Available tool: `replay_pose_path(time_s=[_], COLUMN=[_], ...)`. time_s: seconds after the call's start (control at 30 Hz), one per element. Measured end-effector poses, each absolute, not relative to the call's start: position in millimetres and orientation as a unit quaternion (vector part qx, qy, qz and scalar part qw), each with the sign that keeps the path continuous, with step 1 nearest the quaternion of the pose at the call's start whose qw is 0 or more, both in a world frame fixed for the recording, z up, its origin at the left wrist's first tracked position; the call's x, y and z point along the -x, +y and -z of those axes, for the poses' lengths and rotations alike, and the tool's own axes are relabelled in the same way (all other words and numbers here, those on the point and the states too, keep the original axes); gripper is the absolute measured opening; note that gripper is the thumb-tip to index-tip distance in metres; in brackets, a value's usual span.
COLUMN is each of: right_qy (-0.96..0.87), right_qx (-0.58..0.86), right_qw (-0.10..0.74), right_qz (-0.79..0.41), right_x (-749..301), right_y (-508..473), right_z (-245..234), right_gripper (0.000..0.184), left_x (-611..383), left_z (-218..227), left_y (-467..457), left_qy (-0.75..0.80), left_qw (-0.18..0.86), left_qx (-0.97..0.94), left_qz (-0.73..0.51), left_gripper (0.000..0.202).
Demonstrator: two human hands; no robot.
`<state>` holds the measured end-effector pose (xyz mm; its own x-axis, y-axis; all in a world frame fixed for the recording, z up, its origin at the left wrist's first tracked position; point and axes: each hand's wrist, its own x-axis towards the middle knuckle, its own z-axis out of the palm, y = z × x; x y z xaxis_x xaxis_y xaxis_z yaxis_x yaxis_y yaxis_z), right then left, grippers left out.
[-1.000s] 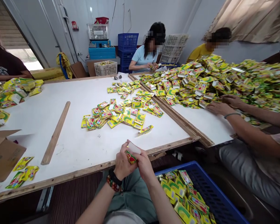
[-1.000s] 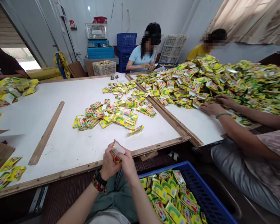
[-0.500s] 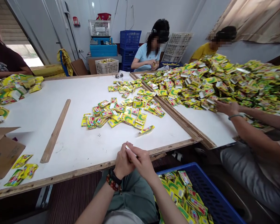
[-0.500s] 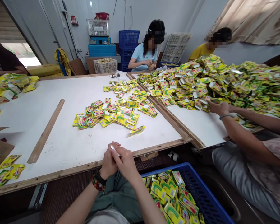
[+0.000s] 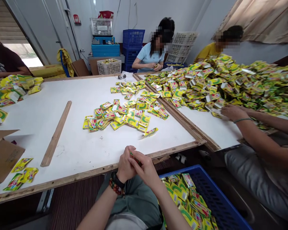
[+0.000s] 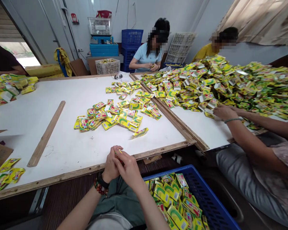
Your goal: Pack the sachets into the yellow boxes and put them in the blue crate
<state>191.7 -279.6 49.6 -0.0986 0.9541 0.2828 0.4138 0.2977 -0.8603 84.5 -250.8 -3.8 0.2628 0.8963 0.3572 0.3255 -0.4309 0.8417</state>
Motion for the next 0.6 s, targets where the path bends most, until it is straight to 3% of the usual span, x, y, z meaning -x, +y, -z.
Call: replay_pose_path(time_s=[0.1, 0.2, 0.3, 0.4, 0.47, 0.6], right_qy=[-0.713, -0.710, -0.657, -0.652, -0.654, -0.663], right_qx=[0.514, 0.621, 0.731, 0.711, 0.670, 0.590], right_qw=[0.394, 0.255, 0.152, 0.233, 0.294, 0.344], right_qz=[-0.268, -0.214, -0.105, -0.124, -0.193, -0.307], right_x=[-199.9, -223.8, -251.2, -268.5, -274.0, -271.1], right_y=[-291.0, -297.1, -278.5, -234.7, -205.9, -189.1], right_z=[-55.5, -63.8, -64.8, -58.3, -54.4, -51.6], right_gripper=[0.038, 0.036, 0.045, 0.052, 0.040, 0.020], left_x=[-80.1, -75.4, -76.8, -83.5, -85.0, -69.3], left_z=[3.8, 1.1, -2.5, -0.8, 2.7, -2.0], left_y=[-252.3, -252.3, -251.3, -250.1, -248.9, -242.6], left_qy=[0.382, 0.350, 0.365, 0.409, 0.432, 0.434], left_qw=[0.329, 0.349, 0.369, 0.370, 0.359, 0.333], left_qx=[-0.740, -0.755, -0.738, -0.707, -0.686, -0.679], left_qz=[-0.445, -0.430, -0.431, -0.443, -0.462, -0.489], left_gripper=[0.044, 0.063, 0.050, 0.030, 0.021, 0.031])
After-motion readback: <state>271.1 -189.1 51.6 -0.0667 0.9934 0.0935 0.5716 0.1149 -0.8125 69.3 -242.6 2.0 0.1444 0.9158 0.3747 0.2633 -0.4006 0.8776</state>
